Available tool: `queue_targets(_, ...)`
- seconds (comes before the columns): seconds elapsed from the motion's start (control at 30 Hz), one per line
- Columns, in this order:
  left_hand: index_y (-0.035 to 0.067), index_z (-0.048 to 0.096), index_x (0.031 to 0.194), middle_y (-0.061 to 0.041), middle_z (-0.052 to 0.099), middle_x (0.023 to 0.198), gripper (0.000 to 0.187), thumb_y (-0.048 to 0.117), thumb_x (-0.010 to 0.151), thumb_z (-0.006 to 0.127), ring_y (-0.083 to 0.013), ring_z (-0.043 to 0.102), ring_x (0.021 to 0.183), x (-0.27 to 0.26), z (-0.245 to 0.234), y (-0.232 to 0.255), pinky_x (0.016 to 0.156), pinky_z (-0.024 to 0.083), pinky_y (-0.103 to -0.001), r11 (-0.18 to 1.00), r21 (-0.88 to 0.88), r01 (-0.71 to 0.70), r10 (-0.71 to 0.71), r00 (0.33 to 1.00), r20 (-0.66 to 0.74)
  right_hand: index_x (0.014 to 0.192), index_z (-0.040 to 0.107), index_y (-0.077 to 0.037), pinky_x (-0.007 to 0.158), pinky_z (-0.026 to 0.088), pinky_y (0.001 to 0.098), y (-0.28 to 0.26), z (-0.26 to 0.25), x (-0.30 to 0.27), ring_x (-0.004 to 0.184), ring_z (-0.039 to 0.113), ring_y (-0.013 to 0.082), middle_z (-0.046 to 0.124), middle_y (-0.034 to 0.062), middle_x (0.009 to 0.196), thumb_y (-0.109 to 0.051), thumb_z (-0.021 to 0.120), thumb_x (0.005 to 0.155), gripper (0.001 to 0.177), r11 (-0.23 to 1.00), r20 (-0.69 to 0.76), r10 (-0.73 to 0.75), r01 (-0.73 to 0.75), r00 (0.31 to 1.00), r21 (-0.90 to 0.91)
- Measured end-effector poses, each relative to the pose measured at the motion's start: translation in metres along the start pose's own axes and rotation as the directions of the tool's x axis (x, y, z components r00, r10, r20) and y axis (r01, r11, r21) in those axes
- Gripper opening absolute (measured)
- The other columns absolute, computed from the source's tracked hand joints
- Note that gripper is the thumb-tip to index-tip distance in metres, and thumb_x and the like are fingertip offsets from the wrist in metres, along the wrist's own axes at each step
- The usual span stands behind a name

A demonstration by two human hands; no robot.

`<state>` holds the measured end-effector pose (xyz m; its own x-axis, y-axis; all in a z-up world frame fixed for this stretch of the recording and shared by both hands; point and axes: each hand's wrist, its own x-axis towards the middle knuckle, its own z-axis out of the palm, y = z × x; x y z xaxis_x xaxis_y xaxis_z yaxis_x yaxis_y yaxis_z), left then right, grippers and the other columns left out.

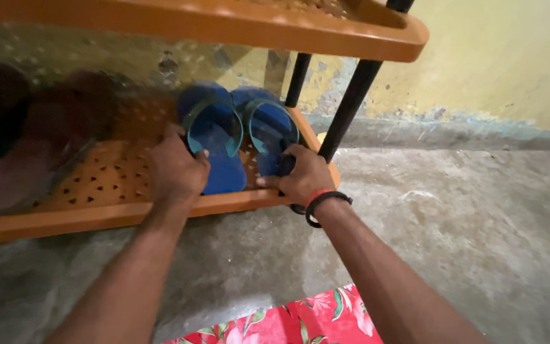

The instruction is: The person wipes a pair of pink sandals and a pair of blue flip-flops with a dark cloth. The person cleans each item individually and places them on a two-tiered orange plastic shoe rack.

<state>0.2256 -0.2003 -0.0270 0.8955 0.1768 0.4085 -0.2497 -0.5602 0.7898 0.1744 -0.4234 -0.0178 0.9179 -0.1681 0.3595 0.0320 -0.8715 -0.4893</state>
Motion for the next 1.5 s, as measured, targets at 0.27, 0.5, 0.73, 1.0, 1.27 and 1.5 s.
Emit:
queue_targets(0.27, 0.005, 0.042, 0.146, -0.026, 0.061, 0.124, 0.074, 0.031, 0.086, 0.076, -0.0453, 0.060, 0.113, -0.031, -0.024, 0.010, 0.095, 0.049, -0.053, 0.956, 0.271, -0.111, 0.033, 0.961, 0.276, 0.115, 0.071, -0.002, 0.088, 0.057, 0.0385, -0.007, -0.001, 0.020, 0.099, 0.073, 0.0317, 0.074, 0.0195, 0.107, -0.049, 0.099, 0.049, 0.085, 0.969, 0.100, 0.069, -0.043, 0.993, -0.243)
queue_targets(0.5, 0.010, 0.050, 0.140, -0.017, 0.038, 0.156, 0.053, 0.044, 0.099, 0.055, -0.0368, 0.047, 0.134, -0.074, -0.064, 0.016, 0.108, 0.038, -0.052, 0.820, 0.429, -0.378, 0.155, 0.869, 0.470, 0.093, 0.068, -0.001, 0.076, 0.054, 0.0440, -0.013, 0.027, -0.043, 0.084, 0.067, 0.0355, 0.069, 0.0206, 0.087, -0.016, 0.083, 0.081, 0.024, 0.975, -0.479, -0.136, 0.203, 0.867, 0.091)
queue_targets(0.73, 0.002, 0.056, 0.136, -0.018, 0.048, 0.149, 0.055, 0.033, 0.091, 0.064, -0.0376, 0.043, 0.138, -0.099, -0.202, -0.095, 0.111, 0.034, -0.049, 0.807, 0.125, -0.578, 0.431, 0.720, 0.545, 0.099, 0.064, -0.009, 0.069, 0.054, 0.0306, -0.006, 0.015, -0.106, 0.074, 0.064, 0.0125, 0.067, 0.0006, 0.088, -0.014, 0.076, 0.089, 0.016, 0.292, -0.046, 0.457, -0.101, 0.888, 0.951)
queue_targets(1.0, 0.005, 0.068, 0.122, -0.025, 0.066, 0.126, 0.072, 0.064, 0.083, 0.072, -0.0386, 0.062, 0.120, -0.136, -0.531, -0.306, 0.105, 0.050, -0.048, 0.317, 0.924, 0.216, -0.142, 0.974, -0.179, 0.073, 0.056, -0.005, 0.057, 0.064, 0.0328, 0.016, 0.133, -0.264, 0.068, 0.072, 0.0152, 0.081, 0.0143, 0.080, -0.014, 0.086, 0.084, 0.033, 0.624, 0.332, -0.142, -0.176, 0.932, 0.761)
queue_targets(1.27, 0.014, 0.076, 0.126, -0.026, 0.054, 0.141, 0.049, 0.043, 0.086, 0.074, -0.0505, 0.045, 0.132, -0.138, -0.551, -0.455, 0.107, 0.034, -0.064, 0.439, 0.680, 0.587, -0.207, 0.802, -0.560, 0.061, 0.060, -0.003, 0.061, 0.049, 0.0275, 0.021, 0.178, -0.265, 0.059, 0.063, 0.0120, 0.068, 0.0089, 0.061, -0.016, 0.089, 0.073, 0.033, 0.953, 0.256, -0.090, 0.009, 0.963, 0.302)
queue_targets(1.5, 0.012, 0.077, 0.121, -0.022, 0.054, 0.139, 0.047, 0.041, 0.083, 0.075, -0.0477, 0.044, 0.131, -0.108, -0.500, -0.383, 0.104, 0.035, -0.063, 0.636, 0.481, 0.604, -0.295, 0.766, -0.571, 0.073, 0.063, -0.004, 0.063, 0.050, 0.0328, 0.000, 0.140, -0.259, 0.066, 0.050, 0.0147, 0.055, 0.0115, 0.068, -0.034, 0.092, 0.080, 0.041, 0.990, 0.488, 0.095, -0.133, 0.868, 0.044)
